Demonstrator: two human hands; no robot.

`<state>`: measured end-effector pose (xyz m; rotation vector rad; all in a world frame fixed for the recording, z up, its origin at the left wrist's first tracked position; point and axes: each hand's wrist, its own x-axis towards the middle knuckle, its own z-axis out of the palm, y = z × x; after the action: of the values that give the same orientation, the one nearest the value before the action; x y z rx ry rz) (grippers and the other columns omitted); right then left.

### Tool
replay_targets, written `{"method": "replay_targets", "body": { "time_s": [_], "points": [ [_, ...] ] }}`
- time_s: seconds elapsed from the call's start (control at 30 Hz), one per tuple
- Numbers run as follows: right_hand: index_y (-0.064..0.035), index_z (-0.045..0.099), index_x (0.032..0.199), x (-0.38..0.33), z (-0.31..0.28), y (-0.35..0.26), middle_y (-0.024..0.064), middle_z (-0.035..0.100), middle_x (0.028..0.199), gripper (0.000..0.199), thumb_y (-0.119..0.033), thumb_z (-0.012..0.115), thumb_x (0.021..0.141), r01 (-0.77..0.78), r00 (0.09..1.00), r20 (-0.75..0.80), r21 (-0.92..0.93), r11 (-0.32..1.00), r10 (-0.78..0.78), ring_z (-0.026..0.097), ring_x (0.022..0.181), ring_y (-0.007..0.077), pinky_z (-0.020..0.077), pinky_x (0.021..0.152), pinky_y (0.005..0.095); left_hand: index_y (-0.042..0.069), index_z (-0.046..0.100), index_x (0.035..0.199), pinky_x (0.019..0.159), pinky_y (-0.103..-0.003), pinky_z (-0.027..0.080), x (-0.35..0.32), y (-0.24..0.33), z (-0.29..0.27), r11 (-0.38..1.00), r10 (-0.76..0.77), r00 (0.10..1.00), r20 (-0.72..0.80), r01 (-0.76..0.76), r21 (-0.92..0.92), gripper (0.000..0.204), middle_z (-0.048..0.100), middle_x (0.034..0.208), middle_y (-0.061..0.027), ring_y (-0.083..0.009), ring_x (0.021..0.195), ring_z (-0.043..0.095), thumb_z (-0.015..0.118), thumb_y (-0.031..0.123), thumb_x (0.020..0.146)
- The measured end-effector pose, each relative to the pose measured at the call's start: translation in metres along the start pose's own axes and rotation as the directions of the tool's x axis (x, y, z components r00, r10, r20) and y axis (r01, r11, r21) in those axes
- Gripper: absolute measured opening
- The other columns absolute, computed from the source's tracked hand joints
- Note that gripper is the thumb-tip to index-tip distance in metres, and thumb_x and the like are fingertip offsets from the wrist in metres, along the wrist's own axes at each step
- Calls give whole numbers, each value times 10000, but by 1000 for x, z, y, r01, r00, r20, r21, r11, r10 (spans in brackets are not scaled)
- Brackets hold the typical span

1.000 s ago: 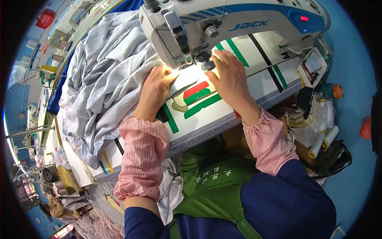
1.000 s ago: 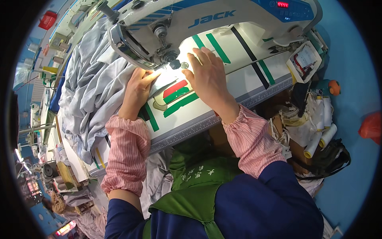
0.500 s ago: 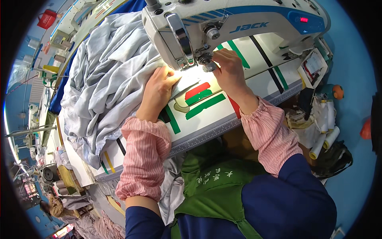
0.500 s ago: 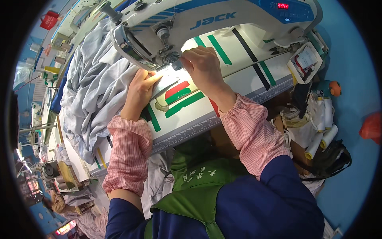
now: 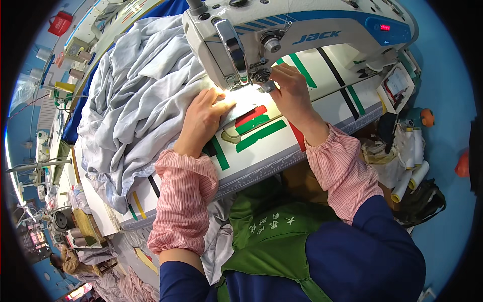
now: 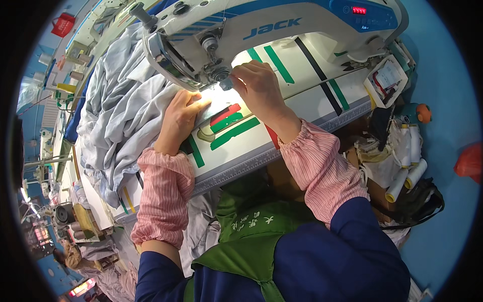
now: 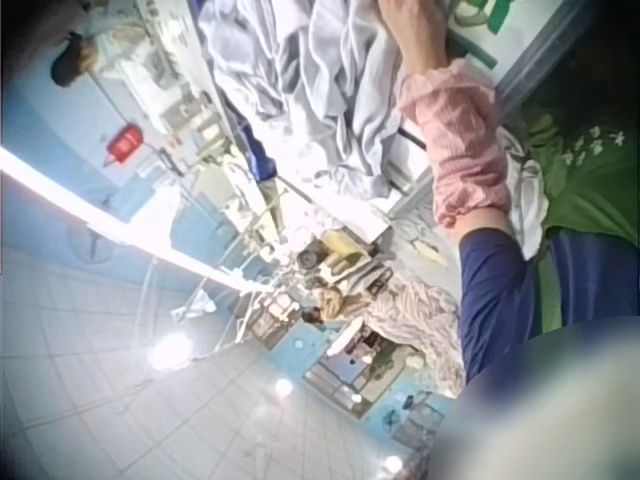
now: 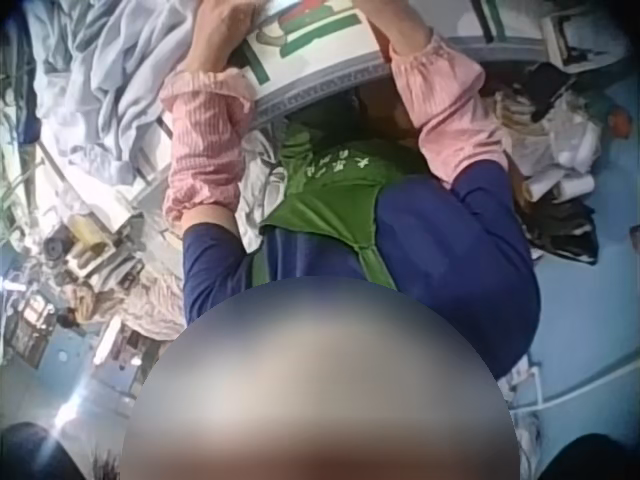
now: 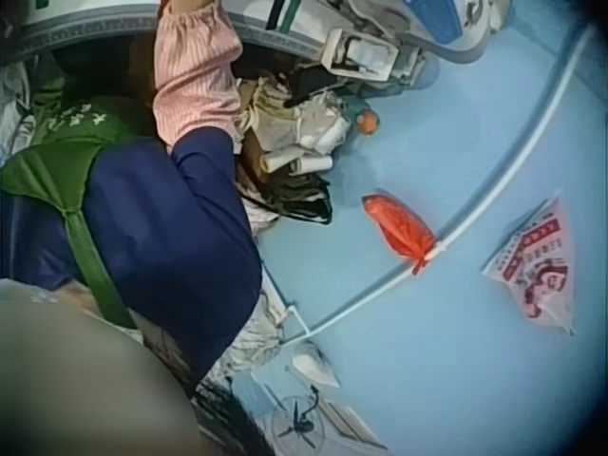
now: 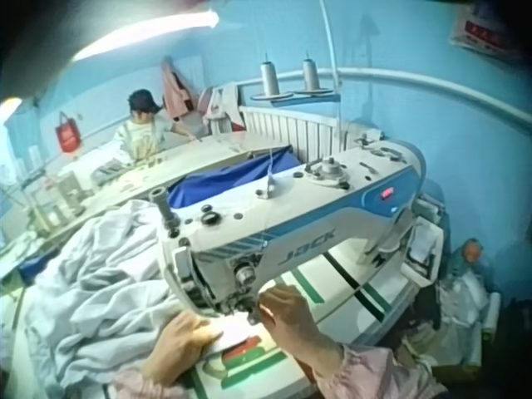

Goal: Operate an industrial sewing machine to stitch together fabric components for pillows.

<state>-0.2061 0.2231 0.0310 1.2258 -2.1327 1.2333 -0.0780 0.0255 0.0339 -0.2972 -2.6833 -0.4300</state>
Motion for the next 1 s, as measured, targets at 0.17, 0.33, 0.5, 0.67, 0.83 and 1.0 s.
{"method": "replay_targets", "body": {
  "time_s": [0.17, 0.33, 0.5, 0.67, 0.83, 1.0],
  "points": [
    [-103, 679, 864, -13, -5, -8, 34, 604, 773, 142, -37, 715, 743, 228, 951, 226, -45, 973, -213, 575, 799, 234, 444, 749, 380, 162, 744, 992, 810, -341, 501, 2, -4, 0, 998, 54, 998, 26, -55, 21, 357, 580, 970, -89, -258, 935, 572, 602, 30, 693],
    [-116, 703, 881, -18, -3, -6, 27, 627, 820, 177, -32, 714, 726, 244, 937, 272, -64, 968, -218, 570, 857, 222, 452, 802, 374, 159, 741, 999, 807, -346, 503, 5, -6, 0, 998, 55, 998, 10, -56, 22, 348, 576, 977, -91, -260, 928, 569, 600, 36, 705],
    [-104, 691, 840, -18, -4, -5, 34, 595, 857, 63, -95, 690, 778, 191, 951, 262, -71, 979, -166, 568, 921, 196, 445, 831, 361, 157, 739, 1003, 797, -352, 504, 6, -9, 1, 997, 57, 998, 3, -57, 58, 338, 564, 979, -90, -259, 924, 567, 597, 40, 719],
    [-94, 690, 867, -18, -6, -5, 31, 603, 874, 74, -83, 688, 794, 150, 950, 283, -48, 988, -130, 571, 933, 202, 449, 847, 362, 162, 739, 1024, 793, -353, 504, 5, -13, 4, 996, 44, 999, 17, -45, 77, 348, 560, 982, -90, -257, 937, 564, 602, 50, 724],
    [-99, 686, 865, -19, -5, -4, 25, 603, 875, 78, -77, 689, 790, 157, 954, 269, -69, 985, -133, 571, 932, 198, 449, 849, 359, 162, 740, 1037, 804, -353, 502, 5, -14, 5, 996, 46, 999, 7, -47, 81, 359, 560, 984, -95, -261, 938, 564, 611, 54, 721],
    [-99, 682, 855, -19, -7, -5, 25, 599, 869, 70, -70, 683, 790, 142, 955, 270, -65, 988, -120, 571, 922, 197, 452, 847, 357, 157, 740, 1040, 811, -353, 500, 5, -10, 3, 998, 11, 999, 34, -13, 60, 362, 561, 989, -98, -263, 947, 562, 607, 42, 724]
  ]
}}
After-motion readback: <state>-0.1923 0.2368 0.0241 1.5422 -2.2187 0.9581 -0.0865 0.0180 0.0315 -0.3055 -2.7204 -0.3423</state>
